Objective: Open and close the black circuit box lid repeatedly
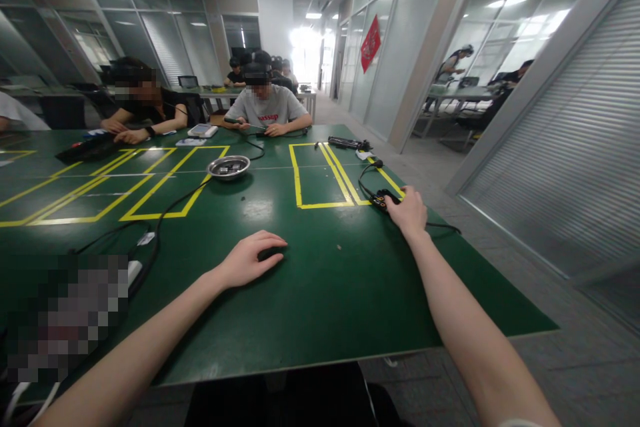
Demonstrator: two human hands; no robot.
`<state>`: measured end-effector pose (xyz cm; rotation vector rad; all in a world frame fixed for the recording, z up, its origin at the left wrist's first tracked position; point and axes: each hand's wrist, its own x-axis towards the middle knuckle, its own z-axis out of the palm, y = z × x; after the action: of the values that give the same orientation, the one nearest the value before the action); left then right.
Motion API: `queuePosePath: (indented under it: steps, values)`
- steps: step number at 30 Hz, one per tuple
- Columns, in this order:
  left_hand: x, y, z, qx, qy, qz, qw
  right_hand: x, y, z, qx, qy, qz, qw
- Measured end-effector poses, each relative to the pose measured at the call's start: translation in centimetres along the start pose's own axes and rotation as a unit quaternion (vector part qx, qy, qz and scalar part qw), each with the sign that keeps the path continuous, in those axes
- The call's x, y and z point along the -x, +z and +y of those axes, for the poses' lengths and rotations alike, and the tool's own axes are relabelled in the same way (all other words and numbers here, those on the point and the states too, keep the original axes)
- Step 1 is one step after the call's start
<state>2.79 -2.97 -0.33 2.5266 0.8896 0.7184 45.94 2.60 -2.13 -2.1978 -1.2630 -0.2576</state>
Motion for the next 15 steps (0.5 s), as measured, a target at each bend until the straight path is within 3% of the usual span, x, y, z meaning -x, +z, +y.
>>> queuePosePath:
  steps: [7, 15]
  values:
    - [-0.1, -0.1, 0.1, -0.002, 0.003, -0.004, 1.000, 0.5, -1.1, -0.9, 0.009, -0.044, -0.053, 0.998]
    - [-0.1, -0.1, 0.1, -0.003, 0.007, -0.007, 1.000, -0.3, -0.6, 0.2, -0.065, -0.035, -0.015, 0.997]
